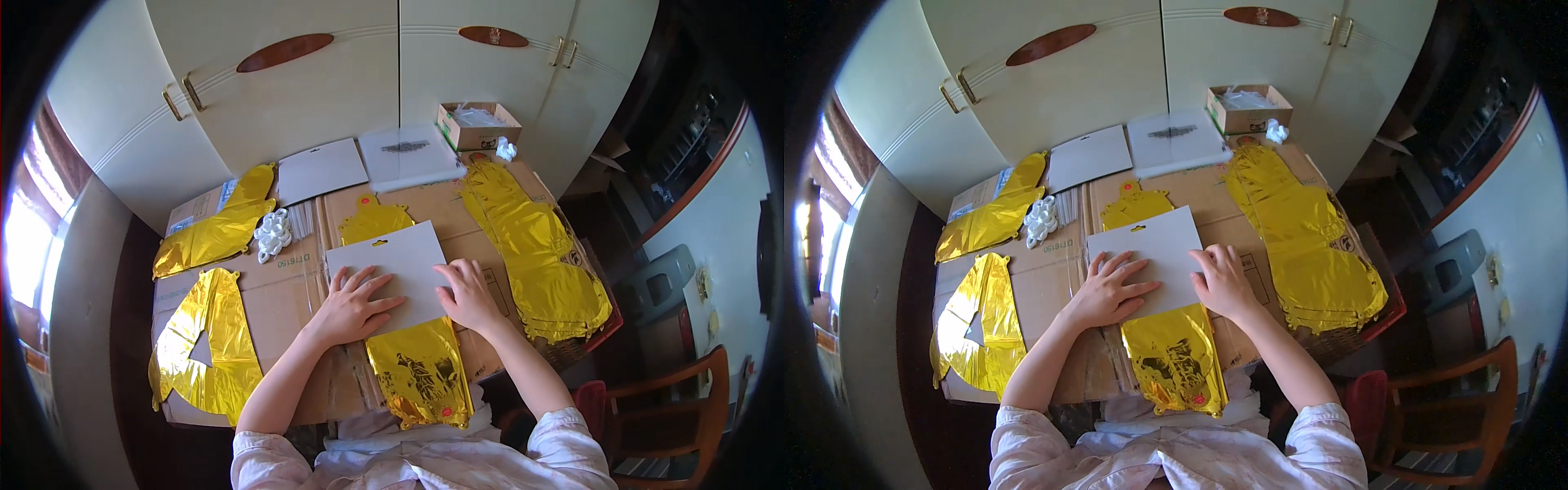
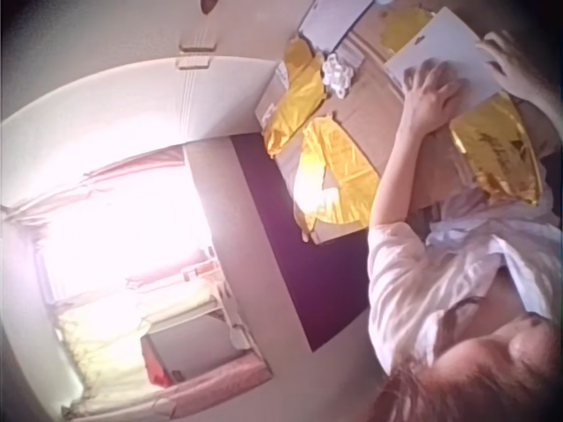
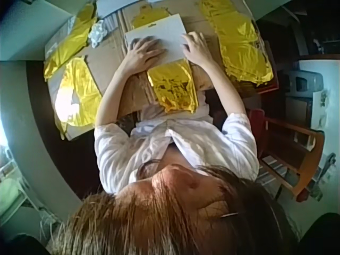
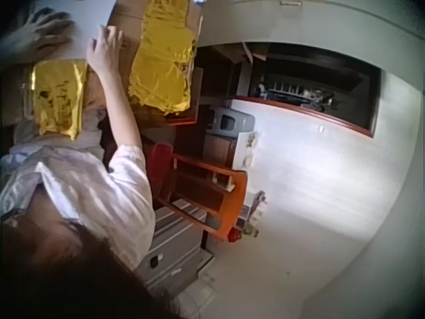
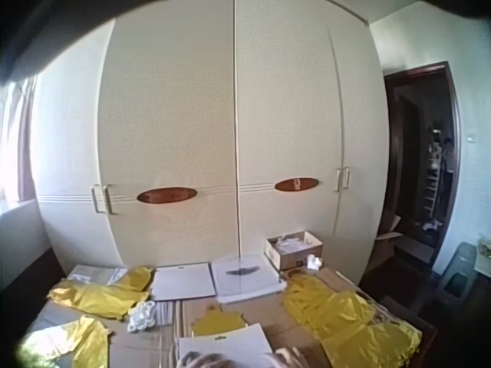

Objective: Folding gold foil packets and placing them into cardboard sleeves at a workstation.

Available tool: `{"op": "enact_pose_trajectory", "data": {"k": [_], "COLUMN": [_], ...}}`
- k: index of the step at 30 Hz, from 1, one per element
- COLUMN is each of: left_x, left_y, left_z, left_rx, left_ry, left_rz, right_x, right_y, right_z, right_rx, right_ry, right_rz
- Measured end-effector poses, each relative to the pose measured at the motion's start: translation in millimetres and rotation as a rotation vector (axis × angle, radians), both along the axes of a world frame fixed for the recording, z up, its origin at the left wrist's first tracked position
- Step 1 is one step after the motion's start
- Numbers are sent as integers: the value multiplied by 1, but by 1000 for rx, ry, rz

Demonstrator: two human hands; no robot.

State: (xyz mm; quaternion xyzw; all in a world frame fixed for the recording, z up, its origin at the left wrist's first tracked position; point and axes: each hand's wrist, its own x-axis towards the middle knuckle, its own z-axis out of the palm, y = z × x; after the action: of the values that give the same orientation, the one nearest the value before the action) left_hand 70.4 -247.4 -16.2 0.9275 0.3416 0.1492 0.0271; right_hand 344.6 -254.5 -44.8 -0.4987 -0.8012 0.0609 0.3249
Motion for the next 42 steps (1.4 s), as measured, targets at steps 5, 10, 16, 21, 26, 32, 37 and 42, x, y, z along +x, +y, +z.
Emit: {"op": "enact_pose_trajectory", "data": {"k": [5,10,16,21,26,32,37,42], "left_x": [0,0,-1,-2,-3,-1,-2,-3], "left_y": [1,1,3,4,5,5,5,6], "left_z": [-1,-2,-1,-3,-5,-4,-4,-6], "left_rx": [-5,2,-42,-66,-55,-50,-73,-72], "left_ry": [3,15,30,32,16,11,1,4], "left_rz": [1,-4,-5,-9,-15,-23,-24,-27], "right_x": [-3,-8,-2,1,20,45,35,18], "right_y": [-5,-9,-3,-5,-54,-116,-121,-93], "right_z": [11,16,10,11,41,52,25,48], "right_rx": [-29,74,-79,-3,-149,-278,158,150], "right_ry": [-70,-152,-77,-162,-231,-543,-378,90], "right_rz": [-26,168,255,286,541,559,577,497]}}
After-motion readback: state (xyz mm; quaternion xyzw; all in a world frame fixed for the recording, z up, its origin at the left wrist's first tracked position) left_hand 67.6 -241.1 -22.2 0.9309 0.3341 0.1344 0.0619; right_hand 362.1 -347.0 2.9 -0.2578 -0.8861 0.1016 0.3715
